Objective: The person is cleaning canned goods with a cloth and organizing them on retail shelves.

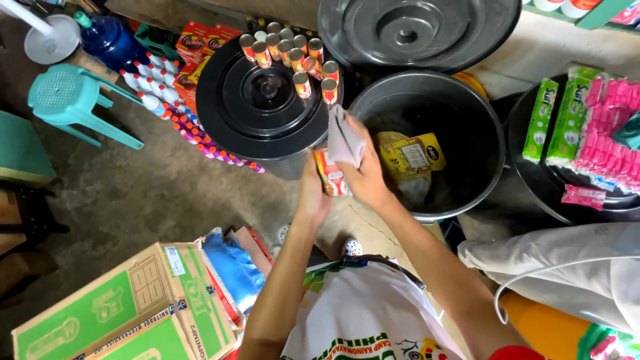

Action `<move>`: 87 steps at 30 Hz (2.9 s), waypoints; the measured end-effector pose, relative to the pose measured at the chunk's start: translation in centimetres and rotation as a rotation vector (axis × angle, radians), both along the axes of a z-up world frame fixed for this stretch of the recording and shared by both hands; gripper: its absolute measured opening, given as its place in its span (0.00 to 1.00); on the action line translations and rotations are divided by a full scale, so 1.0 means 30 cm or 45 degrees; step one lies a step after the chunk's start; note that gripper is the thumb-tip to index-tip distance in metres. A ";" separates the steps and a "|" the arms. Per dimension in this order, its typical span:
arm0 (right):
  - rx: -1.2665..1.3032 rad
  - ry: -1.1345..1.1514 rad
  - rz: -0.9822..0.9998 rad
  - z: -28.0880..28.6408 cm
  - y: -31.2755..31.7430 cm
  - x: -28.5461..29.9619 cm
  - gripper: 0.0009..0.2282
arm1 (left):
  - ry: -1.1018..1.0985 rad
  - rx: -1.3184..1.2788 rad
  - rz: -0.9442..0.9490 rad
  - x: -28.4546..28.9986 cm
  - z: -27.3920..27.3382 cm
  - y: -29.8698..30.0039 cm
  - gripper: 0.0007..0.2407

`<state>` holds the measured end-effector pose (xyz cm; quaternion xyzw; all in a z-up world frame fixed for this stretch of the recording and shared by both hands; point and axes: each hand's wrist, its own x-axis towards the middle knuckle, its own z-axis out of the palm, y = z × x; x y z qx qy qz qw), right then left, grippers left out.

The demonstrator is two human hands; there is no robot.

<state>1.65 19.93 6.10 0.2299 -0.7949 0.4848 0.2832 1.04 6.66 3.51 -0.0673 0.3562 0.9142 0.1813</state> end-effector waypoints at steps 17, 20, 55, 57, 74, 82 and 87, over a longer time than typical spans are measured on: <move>-0.034 -0.181 -0.183 -0.076 -0.034 0.136 0.38 | 0.101 -0.087 0.043 0.049 -0.104 -0.040 0.16; 0.011 -0.209 -0.267 -0.107 -0.022 0.148 0.39 | -0.062 -0.208 -0.052 0.020 -0.218 -0.047 0.20; -0.106 -0.495 -1.017 -0.049 0.232 0.414 0.37 | -0.270 0.051 -1.000 0.045 -0.189 0.423 0.31; -0.104 -0.534 -1.022 -0.033 0.203 0.430 0.37 | -0.291 0.032 -0.986 0.042 -0.152 0.407 0.32; -0.270 -0.460 -0.762 -0.029 0.237 0.274 0.32 | -0.259 0.049 -0.918 -0.035 -0.138 0.329 0.30; -0.072 -0.371 -0.670 0.025 0.117 0.278 0.32 | -0.023 0.036 -0.686 -0.112 -0.155 0.214 0.35; 0.323 -0.133 -0.639 0.111 0.106 0.230 0.33 | -0.215 0.086 -0.624 -0.114 -0.163 0.188 0.30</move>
